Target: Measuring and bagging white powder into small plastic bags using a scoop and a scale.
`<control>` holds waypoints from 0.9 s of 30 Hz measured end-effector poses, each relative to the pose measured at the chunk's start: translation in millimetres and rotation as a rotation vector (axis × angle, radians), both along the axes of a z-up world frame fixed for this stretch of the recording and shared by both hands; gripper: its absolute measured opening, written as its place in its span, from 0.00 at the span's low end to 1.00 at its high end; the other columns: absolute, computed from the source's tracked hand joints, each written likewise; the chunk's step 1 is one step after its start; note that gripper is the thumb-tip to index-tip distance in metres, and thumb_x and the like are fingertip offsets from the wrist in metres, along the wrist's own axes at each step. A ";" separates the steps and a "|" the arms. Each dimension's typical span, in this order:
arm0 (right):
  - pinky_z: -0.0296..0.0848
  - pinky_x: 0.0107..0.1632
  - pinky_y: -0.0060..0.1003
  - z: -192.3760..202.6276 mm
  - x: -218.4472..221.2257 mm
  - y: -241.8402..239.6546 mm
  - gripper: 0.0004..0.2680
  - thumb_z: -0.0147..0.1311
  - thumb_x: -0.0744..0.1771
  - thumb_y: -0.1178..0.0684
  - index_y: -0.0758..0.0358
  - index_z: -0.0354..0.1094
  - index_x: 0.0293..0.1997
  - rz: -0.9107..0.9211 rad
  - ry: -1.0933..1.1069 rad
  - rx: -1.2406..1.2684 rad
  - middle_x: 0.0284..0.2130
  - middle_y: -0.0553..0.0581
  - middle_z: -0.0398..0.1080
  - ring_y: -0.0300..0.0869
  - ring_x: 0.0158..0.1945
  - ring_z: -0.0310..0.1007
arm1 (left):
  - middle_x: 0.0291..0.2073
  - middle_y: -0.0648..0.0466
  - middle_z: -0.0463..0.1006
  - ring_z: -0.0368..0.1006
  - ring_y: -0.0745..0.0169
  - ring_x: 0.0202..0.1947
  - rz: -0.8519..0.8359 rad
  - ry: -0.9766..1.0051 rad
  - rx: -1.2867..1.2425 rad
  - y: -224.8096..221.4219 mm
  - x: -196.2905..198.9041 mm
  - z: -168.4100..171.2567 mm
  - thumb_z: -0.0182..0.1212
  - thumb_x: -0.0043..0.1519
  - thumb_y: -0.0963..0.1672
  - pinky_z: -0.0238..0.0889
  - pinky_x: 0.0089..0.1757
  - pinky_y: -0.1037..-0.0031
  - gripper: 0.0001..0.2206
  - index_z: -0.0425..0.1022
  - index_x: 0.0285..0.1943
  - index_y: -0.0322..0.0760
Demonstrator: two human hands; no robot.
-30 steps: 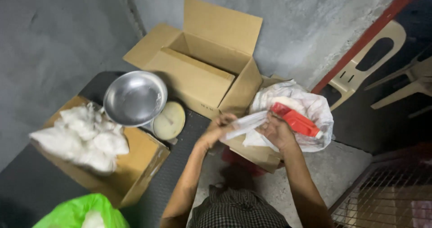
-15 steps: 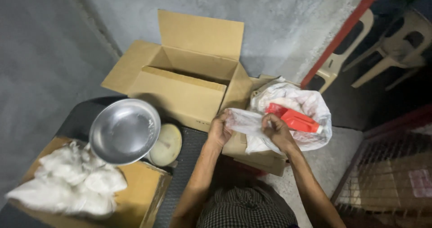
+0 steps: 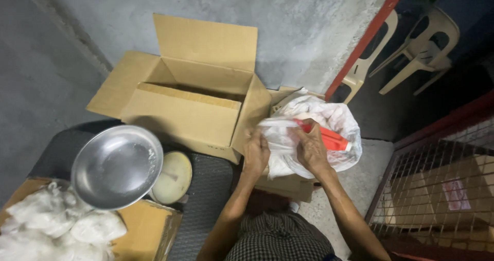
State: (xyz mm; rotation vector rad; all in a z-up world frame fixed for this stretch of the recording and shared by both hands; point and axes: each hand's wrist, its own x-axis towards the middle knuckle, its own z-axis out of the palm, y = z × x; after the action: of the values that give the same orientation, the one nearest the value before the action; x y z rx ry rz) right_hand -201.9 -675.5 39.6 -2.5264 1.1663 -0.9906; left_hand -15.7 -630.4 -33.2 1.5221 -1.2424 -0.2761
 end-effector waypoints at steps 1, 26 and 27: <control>0.69 0.60 0.49 3.2 -3.8 -3.9 0.23 0.54 0.57 0.70 0.59 0.72 0.56 -0.007 0.000 0.000 0.55 0.70 0.63 0.61 0.59 0.64 | 0.35 0.33 0.77 0.76 0.41 0.34 -0.007 0.000 0.000 -3.4 1.9 -1.8 0.54 0.59 0.34 0.69 0.39 0.59 0.19 0.75 0.59 0.31; 0.78 0.48 0.48 -82.9 -116.1 -113.6 0.18 0.49 0.69 0.34 0.59 0.71 0.51 -0.459 0.941 0.506 0.40 0.60 0.78 0.47 0.44 0.82 | 0.66 0.31 0.59 0.55 0.29 0.65 -0.064 -0.294 0.243 -107.3 -35.9 59.7 0.73 0.52 0.48 0.53 0.61 0.49 0.32 0.66 0.62 0.27; 0.77 0.48 0.48 -77.0 -122.0 -116.2 0.20 0.51 0.67 0.31 0.59 0.70 0.50 -0.521 0.920 0.504 0.41 0.60 0.77 0.49 0.45 0.80 | 0.65 0.33 0.60 0.56 0.31 0.64 -0.079 -0.334 0.238 -117.0 -35.7 65.7 0.73 0.51 0.49 0.54 0.60 0.49 0.33 0.66 0.64 0.28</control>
State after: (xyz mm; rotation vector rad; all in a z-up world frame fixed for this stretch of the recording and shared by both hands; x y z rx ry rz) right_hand -323.9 -791.7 -37.4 -2.2702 2.0289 0.5004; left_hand -51.4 -747.4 32.5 1.7764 -1.5787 -0.2331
